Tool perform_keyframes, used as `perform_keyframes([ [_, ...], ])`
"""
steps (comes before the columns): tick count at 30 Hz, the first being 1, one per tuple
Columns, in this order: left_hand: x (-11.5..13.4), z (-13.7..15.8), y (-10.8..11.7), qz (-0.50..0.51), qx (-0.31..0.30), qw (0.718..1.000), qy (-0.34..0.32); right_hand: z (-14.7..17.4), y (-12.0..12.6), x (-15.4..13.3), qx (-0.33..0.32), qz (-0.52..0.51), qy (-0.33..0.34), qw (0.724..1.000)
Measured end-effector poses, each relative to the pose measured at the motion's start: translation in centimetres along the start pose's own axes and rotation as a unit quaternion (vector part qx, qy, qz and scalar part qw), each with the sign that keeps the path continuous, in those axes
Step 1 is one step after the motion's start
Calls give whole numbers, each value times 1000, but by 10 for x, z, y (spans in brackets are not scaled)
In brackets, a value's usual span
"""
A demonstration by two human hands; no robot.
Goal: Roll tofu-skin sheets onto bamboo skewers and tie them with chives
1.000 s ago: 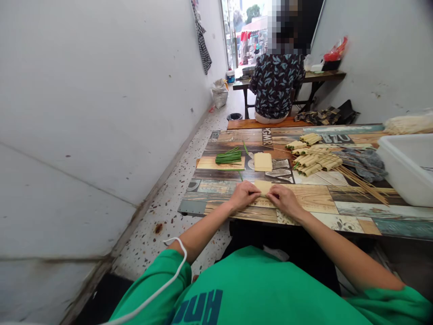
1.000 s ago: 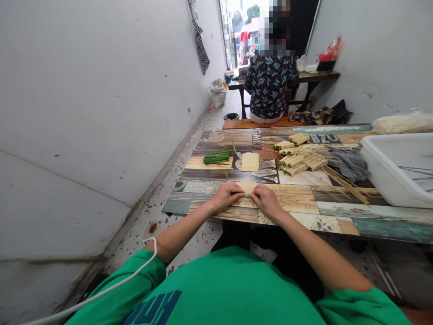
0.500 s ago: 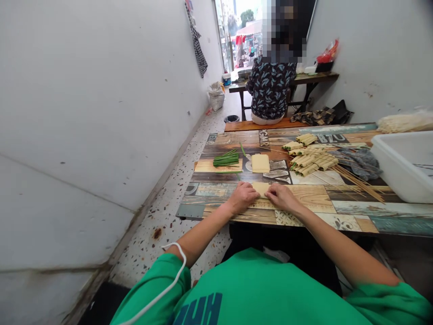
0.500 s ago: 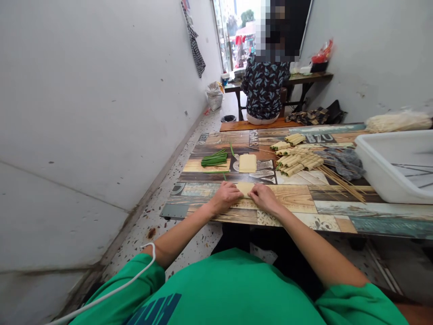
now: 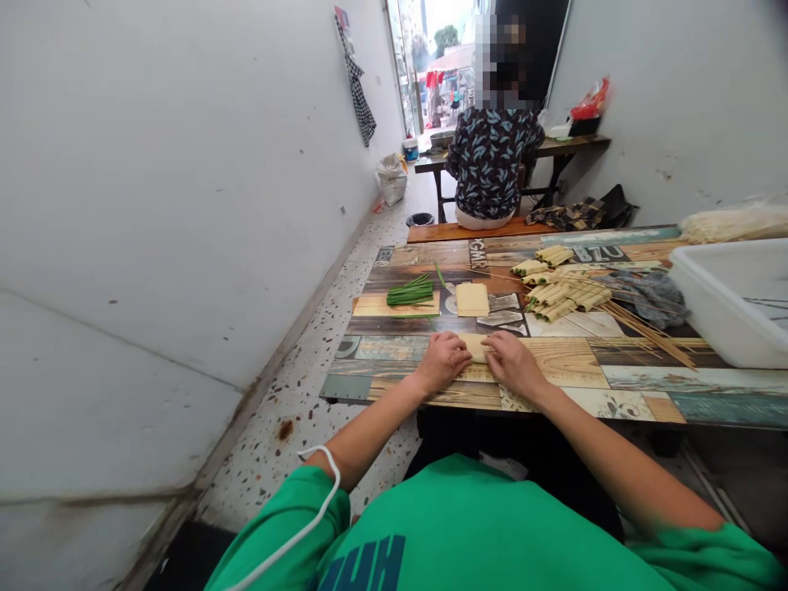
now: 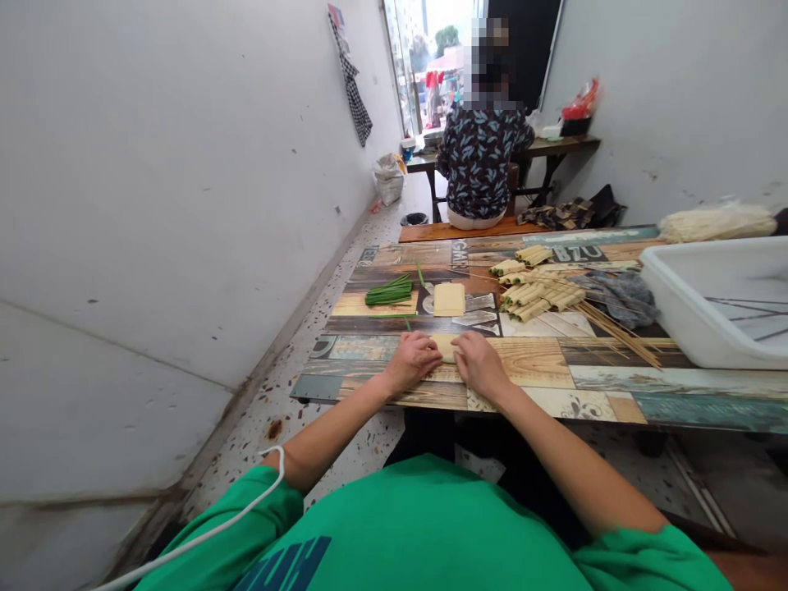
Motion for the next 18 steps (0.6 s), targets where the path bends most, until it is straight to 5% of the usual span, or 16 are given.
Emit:
perform_keyframes([
  [5, 0, 0, 1, 7, 8, 1000, 9, 19, -11, -35, 8, 144, 120, 982],
  [18, -12, -5, -4, 52, -54, 997, 27, -4, -27, -15, -77, 145, 102, 981],
])
Point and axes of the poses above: each hand's wrist, its own z-axis away from the middle knuckle, its own y-axis out of the back of the hand, x = y × z, the point moved 8 cm from there along -z, towards the middle knuckle, and after that the axes turned 1 degree about -x, right-handed, at the moved point
